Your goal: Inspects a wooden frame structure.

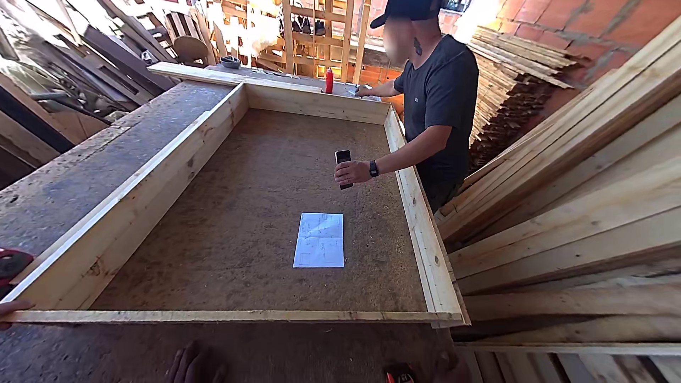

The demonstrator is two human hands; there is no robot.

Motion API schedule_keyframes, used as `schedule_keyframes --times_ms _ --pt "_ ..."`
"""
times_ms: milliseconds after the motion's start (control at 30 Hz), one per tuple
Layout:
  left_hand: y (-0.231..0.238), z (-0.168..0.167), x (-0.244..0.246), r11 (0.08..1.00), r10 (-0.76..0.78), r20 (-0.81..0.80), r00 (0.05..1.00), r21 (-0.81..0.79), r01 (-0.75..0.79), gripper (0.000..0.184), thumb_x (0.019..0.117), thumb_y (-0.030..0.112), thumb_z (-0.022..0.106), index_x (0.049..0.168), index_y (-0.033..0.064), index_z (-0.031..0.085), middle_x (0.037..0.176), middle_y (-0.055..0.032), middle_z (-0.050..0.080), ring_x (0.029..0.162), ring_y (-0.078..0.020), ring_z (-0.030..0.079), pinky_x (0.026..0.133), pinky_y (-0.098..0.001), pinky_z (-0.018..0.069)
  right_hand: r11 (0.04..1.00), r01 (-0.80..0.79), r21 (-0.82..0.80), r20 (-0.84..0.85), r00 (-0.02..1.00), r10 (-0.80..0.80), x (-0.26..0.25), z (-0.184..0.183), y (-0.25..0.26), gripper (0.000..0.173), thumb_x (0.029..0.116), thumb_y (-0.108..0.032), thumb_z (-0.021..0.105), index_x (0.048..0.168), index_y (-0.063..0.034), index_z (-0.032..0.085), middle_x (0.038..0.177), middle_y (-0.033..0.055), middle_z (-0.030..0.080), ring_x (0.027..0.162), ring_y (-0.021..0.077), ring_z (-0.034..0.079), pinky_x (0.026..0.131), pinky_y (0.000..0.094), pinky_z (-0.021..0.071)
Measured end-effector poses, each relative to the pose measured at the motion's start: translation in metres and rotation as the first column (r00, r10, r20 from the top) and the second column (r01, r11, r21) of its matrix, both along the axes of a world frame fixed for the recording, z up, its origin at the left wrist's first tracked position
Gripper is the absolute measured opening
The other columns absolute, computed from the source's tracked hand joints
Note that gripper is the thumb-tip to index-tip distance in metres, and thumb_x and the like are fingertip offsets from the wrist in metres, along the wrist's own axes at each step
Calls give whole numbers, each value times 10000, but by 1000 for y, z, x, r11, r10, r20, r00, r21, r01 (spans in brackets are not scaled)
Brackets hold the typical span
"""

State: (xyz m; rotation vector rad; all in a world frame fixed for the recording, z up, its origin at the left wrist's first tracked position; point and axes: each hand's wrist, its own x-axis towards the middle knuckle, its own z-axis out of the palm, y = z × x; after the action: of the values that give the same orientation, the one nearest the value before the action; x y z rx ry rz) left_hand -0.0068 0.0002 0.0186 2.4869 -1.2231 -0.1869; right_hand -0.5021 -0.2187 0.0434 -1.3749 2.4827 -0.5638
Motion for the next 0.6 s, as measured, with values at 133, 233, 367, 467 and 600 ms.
schedule_keyframes --times_ms 133,233,367,467,600 --pt "4 -8 0 999 -3 18 1000 -52 4 775 928 663 482 1389 51 600 1610 -232 386 1530 -418 298 1261 -560 199 1000 -11 -27 10 1000 12 -5 -4 3 503 1064 -331 525 1418 26 545 1374 300 589 1295 451 572 1106 583 439" --pt "7 -17 5 998 2 45 999 -71 1 780 917 680 472 1368 60 619 1601 -224 405 1521 -412 322 1252 -563 225 1000 -14 -14 32 999 14 -3 -2 4 510 1061 -325 529 1430 28 529 1387 306 574 1311 464 551 1114 593 426" --pt "5 -22 5 997 5 65 998 -81 0 783 916 694 456 1358 71 627 1596 -213 417 1519 -406 329 1247 -563 235 1000 2 2 46 999 -2 -3 1 3 521 1059 -335 534 1449 10 521 1412 300 562 1331 461 537 1110 596 431" --pt "5 -22 4 995 14 82 997 -95 -6 782 914 699 438 1342 76 638 1579 -209 443 1508 -407 350 1237 -566 253 1000 9 0 33 999 -9 -2 -3 2 527 1061 -348 528 1449 9 526 1417 296 560 1334 451 539 1117 580 428" --pt "2 -20 3 995 31 104 994 -98 -21 762 913 689 424 1330 92 650 1571 -191 463 1499 -390 374 1232 -557 269 1000 19 -12 29 999 -18 -1 -3 2 520 1056 -341 543 1446 3 530 1419 285 564 1333 435 546 1120 560 434"
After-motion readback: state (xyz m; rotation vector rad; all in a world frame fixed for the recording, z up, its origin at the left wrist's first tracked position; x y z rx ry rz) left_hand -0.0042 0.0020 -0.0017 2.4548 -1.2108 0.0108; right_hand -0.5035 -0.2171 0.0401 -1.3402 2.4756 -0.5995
